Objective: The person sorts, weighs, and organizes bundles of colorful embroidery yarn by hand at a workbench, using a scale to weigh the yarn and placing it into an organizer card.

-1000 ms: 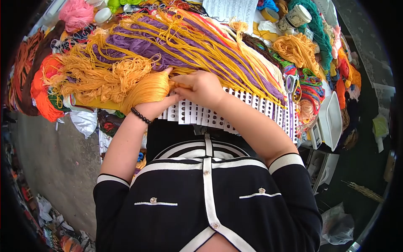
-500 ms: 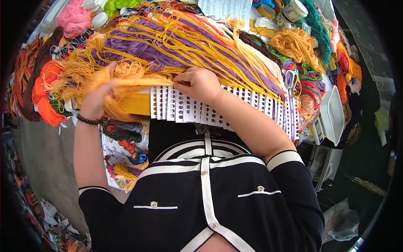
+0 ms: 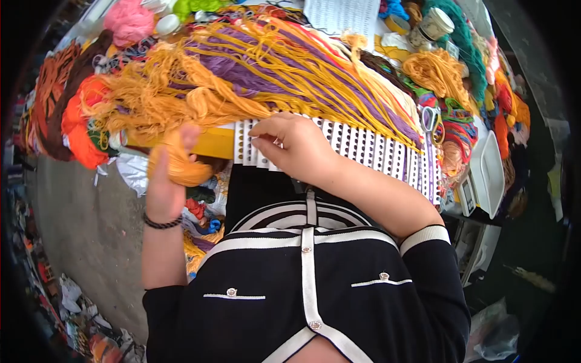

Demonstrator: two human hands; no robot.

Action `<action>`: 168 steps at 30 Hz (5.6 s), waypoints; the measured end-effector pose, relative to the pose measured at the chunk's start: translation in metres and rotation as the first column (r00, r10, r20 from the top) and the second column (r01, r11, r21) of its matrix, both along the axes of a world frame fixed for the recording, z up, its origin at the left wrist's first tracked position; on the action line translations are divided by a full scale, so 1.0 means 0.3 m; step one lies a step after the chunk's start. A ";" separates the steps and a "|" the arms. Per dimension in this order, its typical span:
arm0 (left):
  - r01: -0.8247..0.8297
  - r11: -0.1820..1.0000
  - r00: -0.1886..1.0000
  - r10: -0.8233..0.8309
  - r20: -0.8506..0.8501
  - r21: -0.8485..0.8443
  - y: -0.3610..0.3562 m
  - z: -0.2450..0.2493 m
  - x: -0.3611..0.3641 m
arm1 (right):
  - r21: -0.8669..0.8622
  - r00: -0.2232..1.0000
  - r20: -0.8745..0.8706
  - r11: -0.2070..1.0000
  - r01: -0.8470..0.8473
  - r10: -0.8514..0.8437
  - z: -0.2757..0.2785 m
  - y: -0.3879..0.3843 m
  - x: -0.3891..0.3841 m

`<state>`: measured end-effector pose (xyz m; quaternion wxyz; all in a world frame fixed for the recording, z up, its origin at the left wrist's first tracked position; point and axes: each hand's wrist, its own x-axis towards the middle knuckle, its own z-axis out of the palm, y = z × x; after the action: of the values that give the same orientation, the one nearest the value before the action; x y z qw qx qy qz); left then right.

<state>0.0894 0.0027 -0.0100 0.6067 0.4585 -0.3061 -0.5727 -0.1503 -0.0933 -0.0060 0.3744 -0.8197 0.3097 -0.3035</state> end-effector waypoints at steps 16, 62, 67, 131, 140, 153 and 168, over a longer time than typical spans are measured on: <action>0.102 0.952 0.922 0.019 0.387 -0.289 -0.002 0.109 -0.198 | 0.571 0.916 0.396 0.767 -0.294 0.056 0.124 0.101 0.111; -0.731 0.679 0.470 0.564 -0.679 0.058 0.384 -0.200 1.063 | 0.833 0.430 0.414 0.525 0.177 -0.802 0.268 -0.177 -1.054; -0.762 0.646 0.518 0.652 -0.553 0.047 0.372 -0.265 1.172 | 0.839 0.063 0.503 0.505 0.205 -0.862 0.286 -0.203 -1.389; -0.758 0.490 0.525 0.850 -0.043 0.430 0.288 -0.514 0.752 | -0.088 0.290 0.782 0.362 0.928 -0.552 1.164 -0.043 -1.817; -0.750 0.536 0.576 0.817 -0.015 0.387 0.255 -0.580 0.730 | 0.026 0.363 0.002 0.362 0.932 -0.932 0.306 0.101 -1.935; -0.766 0.435 0.507 0.861 0.029 0.472 0.276 -0.658 0.705 | -0.791 -0.154 -0.037 -0.065 0.608 -0.987 -0.040 0.429 -1.648; -0.733 0.493 0.574 0.818 0.037 0.468 0.290 -0.708 0.655 | -0.764 -0.114 -0.056 -0.031 0.644 -0.992 -0.032 0.420 -1.670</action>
<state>0.2858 0.0897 -0.2224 0.7069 0.6124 0.1293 -0.3295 -0.6514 0.0327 -0.0157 -0.2911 -0.4933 0.7822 -0.2452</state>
